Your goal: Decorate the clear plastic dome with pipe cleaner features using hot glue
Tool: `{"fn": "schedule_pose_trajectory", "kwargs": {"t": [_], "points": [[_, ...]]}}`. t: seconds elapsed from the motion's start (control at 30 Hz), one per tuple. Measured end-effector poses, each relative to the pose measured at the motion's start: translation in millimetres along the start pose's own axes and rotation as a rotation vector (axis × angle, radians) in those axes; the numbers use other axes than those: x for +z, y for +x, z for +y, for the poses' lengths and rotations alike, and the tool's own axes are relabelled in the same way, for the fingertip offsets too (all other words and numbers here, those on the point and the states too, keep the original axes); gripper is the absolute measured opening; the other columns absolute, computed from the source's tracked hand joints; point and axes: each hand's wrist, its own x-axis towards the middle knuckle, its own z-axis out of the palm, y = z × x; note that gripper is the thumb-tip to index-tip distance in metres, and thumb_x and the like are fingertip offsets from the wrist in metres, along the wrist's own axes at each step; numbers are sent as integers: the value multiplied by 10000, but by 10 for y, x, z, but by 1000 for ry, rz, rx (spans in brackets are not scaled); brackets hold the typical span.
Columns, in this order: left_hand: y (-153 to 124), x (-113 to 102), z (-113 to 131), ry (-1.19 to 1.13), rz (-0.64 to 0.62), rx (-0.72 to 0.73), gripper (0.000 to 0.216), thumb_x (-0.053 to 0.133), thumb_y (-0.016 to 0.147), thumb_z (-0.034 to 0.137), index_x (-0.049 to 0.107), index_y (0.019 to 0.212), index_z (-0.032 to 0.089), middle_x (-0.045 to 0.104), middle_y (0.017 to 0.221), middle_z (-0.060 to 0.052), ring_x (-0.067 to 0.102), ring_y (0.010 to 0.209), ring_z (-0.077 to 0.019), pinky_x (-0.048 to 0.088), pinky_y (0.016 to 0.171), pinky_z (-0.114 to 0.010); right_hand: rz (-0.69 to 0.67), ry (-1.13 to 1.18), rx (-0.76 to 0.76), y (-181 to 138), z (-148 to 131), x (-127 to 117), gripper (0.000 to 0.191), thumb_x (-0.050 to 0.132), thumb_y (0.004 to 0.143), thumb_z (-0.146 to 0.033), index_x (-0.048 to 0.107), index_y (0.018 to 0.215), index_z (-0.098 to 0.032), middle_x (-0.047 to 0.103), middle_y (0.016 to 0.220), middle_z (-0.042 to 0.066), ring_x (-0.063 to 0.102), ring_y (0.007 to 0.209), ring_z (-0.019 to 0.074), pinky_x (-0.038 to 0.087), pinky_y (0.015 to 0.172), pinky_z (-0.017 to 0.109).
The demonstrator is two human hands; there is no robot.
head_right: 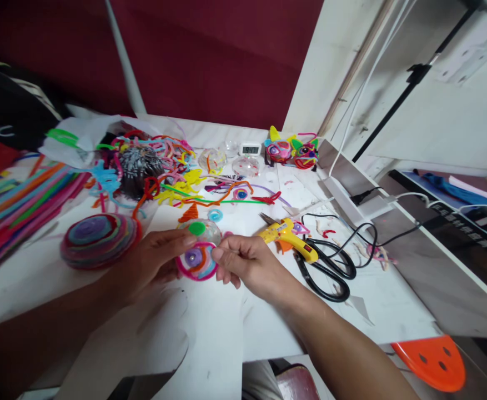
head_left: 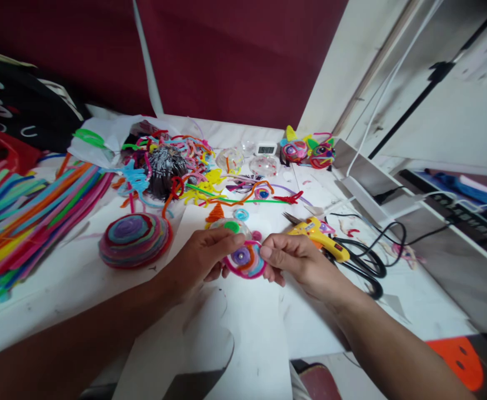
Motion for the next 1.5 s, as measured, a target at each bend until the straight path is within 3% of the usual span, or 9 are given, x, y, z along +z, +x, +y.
{"fn": "schedule_pose_trajectory", "kwargs": {"t": [0.13,0.3,0.43,0.6,0.87,1.17,1.33,1.5], "points": [[-3,-27,7,60,-53,-44,399,630,758,549,561,657,169,426,496,54,358,419,-65,243,400,-177,-55,-62,40,-29,-22,4,389,674,800,-520,584,677,-162,584,595,-9,487,519,87,370,470,221],[-17,-18,-2,206,-143,117,375,624,789,458,551,572,161,411,508,47,342,479,-76,256,450,-208,-123,-136,58,-39,-5,29,397,624,839,-524,570,674,-166,564,587,-18,485,523,84,350,464,215],[-14,-5,-27,246,-123,176,335,594,819,406,586,587,165,495,542,30,413,522,-96,319,506,-222,-100,-122,56,-32,-3,56,388,633,831,-527,573,692,-170,548,575,-30,464,511,79,338,458,211],[-12,14,-65,263,-71,205,327,590,835,394,586,598,168,489,538,37,412,521,-94,317,502,-218,-74,-70,51,-9,-2,101,364,742,748,-488,606,677,-158,540,556,-39,453,506,75,349,473,211],[-29,27,-110,284,-72,225,306,569,855,370,598,629,166,544,561,31,461,530,-95,343,517,-219,-16,-37,49,-7,49,126,320,774,735,-421,623,675,-145,544,544,-42,471,511,80,372,509,226],[-28,29,-130,348,-26,250,325,555,860,380,575,624,158,490,556,39,429,544,-97,318,520,-222,-21,-31,52,0,55,122,296,762,750,-392,608,684,-148,543,556,-41,451,513,78,335,498,223],[-3,25,-142,352,46,298,312,546,859,383,592,648,158,480,575,41,423,570,-101,323,530,-219,10,-7,79,7,23,120,315,821,670,-364,605,690,-135,530,583,-43,425,535,72,305,499,217],[-14,42,-169,352,41,303,315,531,865,377,585,646,157,471,569,45,401,554,-96,305,517,-222,27,-30,57,23,51,133,268,788,701,-319,612,659,-121,554,557,-27,451,519,77,340,507,220]]}}
